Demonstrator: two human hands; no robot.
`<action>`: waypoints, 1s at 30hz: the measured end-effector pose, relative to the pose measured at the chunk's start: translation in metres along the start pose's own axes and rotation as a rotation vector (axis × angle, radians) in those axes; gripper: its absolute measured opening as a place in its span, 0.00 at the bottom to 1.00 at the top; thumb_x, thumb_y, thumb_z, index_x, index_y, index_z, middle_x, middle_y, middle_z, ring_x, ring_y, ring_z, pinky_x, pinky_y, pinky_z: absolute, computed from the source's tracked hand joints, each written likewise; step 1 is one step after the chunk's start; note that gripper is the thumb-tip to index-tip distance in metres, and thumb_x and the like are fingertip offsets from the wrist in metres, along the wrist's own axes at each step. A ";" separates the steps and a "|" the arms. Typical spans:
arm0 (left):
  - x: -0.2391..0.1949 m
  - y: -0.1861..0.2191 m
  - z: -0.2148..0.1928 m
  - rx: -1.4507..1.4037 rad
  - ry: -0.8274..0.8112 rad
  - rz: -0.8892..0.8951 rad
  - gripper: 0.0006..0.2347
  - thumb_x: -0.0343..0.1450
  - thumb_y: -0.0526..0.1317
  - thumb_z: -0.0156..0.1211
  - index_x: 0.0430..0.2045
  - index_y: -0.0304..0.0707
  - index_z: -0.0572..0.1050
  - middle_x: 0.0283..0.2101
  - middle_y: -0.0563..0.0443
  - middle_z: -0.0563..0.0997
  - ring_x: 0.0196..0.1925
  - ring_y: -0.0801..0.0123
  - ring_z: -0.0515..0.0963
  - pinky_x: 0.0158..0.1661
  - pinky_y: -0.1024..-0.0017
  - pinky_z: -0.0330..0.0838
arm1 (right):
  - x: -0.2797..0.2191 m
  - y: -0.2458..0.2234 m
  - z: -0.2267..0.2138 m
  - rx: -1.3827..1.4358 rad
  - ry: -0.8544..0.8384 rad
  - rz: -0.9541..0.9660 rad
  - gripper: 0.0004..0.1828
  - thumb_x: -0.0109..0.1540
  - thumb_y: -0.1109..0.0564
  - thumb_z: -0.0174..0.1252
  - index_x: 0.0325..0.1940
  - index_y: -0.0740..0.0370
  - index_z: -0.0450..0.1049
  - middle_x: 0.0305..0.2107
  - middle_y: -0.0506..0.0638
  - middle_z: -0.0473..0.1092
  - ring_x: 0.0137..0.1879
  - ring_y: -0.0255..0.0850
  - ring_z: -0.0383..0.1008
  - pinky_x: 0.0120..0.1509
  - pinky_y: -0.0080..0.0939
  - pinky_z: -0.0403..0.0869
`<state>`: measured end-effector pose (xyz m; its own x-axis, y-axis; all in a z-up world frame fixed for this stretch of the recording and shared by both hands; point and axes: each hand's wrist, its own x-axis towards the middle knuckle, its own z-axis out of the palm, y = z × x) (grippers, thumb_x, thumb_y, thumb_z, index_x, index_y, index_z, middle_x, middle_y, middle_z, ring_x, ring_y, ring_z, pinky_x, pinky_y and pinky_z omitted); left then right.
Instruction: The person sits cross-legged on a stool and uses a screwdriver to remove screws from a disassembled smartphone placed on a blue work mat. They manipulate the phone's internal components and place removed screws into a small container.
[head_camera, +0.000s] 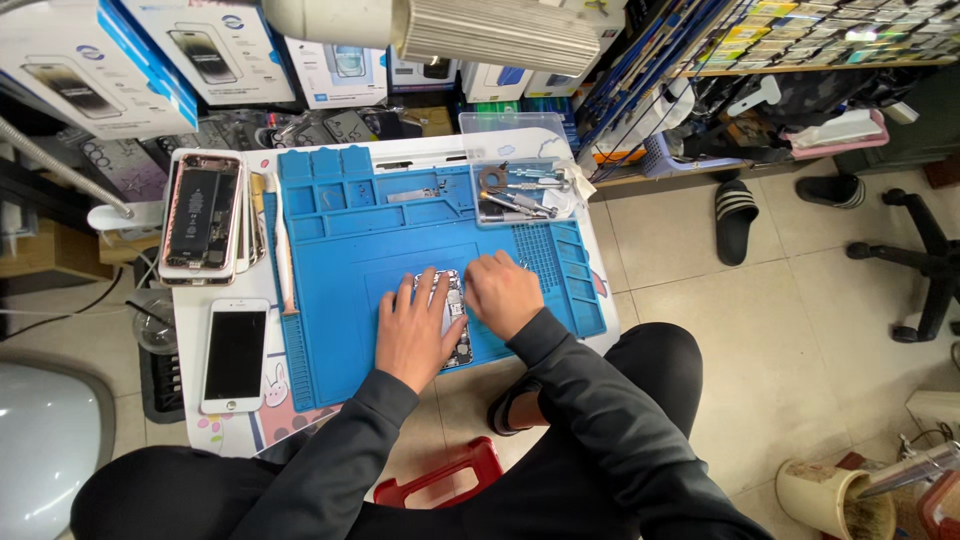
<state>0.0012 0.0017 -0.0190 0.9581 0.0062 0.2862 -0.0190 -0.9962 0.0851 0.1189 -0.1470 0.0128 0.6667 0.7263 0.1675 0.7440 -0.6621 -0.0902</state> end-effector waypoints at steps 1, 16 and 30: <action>0.002 0.001 -0.001 -0.005 0.007 0.008 0.27 0.76 0.62 0.49 0.64 0.44 0.69 0.64 0.42 0.68 0.64 0.50 0.71 0.56 0.52 0.68 | -0.003 0.000 0.003 -0.009 0.004 0.007 0.05 0.63 0.52 0.56 0.35 0.51 0.75 0.24 0.43 0.68 0.38 0.41 0.76 0.34 0.41 0.80; 0.002 -0.002 -0.017 -0.092 -0.049 -0.018 0.26 0.77 0.59 0.51 0.64 0.42 0.69 0.66 0.42 0.69 0.64 0.48 0.72 0.56 0.52 0.67 | 0.002 -0.009 0.003 -0.064 0.117 0.006 0.05 0.65 0.48 0.55 0.36 0.46 0.72 0.26 0.39 0.65 0.37 0.36 0.75 0.31 0.36 0.77; 0.002 -0.006 -0.015 -0.075 -0.118 -0.027 0.26 0.79 0.62 0.41 0.65 0.46 0.68 0.65 0.44 0.67 0.65 0.54 0.70 0.57 0.57 0.66 | -0.010 0.000 0.001 0.077 0.116 0.055 0.09 0.70 0.44 0.56 0.44 0.40 0.81 0.37 0.38 0.69 0.45 0.36 0.73 0.37 0.35 0.79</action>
<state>-0.0012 0.0088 -0.0043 0.9854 0.0178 0.1694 -0.0104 -0.9864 0.1639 0.1123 -0.1538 0.0106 0.7000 0.6601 0.2724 0.7108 -0.6810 -0.1763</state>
